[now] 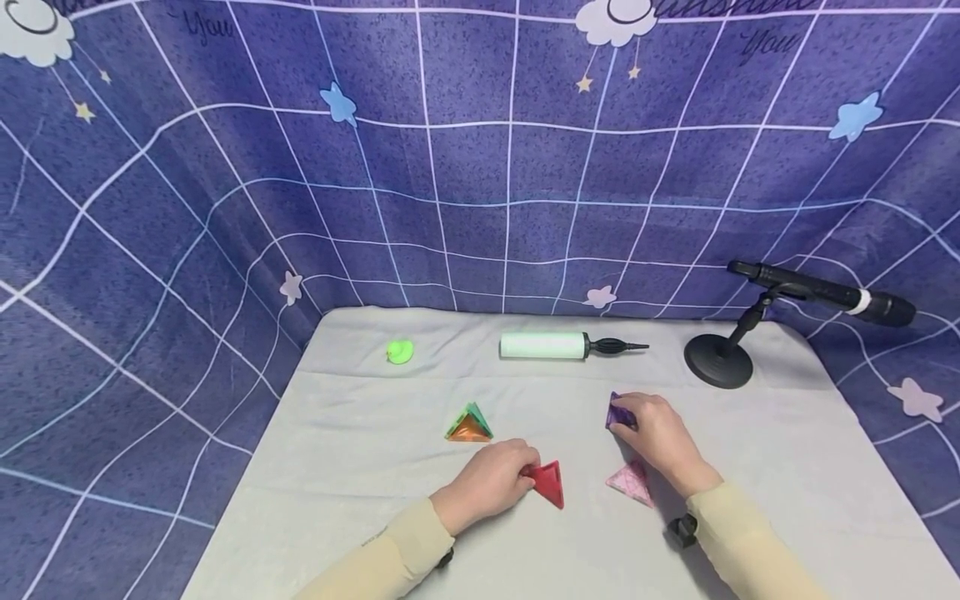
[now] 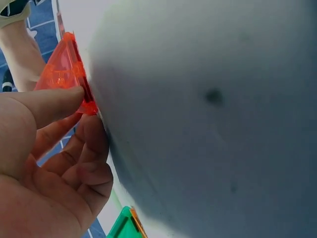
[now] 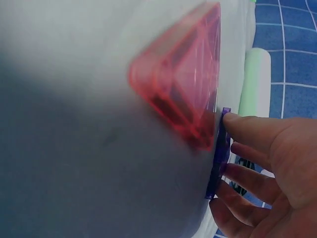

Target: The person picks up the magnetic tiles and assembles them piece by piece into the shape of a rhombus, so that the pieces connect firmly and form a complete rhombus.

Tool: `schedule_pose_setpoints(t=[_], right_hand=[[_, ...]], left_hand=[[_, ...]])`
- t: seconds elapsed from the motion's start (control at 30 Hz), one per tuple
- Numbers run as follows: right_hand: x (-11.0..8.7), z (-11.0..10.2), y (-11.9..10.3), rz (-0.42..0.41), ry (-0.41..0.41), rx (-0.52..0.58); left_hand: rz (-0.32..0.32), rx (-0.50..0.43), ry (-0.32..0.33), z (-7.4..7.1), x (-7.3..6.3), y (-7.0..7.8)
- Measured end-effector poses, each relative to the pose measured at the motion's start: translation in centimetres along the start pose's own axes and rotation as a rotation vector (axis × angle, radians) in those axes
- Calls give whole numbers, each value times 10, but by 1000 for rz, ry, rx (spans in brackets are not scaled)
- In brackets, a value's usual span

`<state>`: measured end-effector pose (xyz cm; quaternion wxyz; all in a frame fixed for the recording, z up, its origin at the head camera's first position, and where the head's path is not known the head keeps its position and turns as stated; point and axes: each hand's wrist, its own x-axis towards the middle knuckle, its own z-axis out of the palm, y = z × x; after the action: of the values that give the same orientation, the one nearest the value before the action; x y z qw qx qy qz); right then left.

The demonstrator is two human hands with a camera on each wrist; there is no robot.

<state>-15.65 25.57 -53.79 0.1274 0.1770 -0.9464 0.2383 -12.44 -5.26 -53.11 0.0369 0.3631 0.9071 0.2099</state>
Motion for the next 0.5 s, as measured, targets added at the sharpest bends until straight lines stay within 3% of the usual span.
schedule_pose_setpoints(t=[0.23,0.5], right_hand=[[0,3,-7,12,-9,-1],[0,6,-14,22,-16,14]], left_hand=[[-17,5,39,-1,0,-3],[-90,-21,74,-6,1,-5]])
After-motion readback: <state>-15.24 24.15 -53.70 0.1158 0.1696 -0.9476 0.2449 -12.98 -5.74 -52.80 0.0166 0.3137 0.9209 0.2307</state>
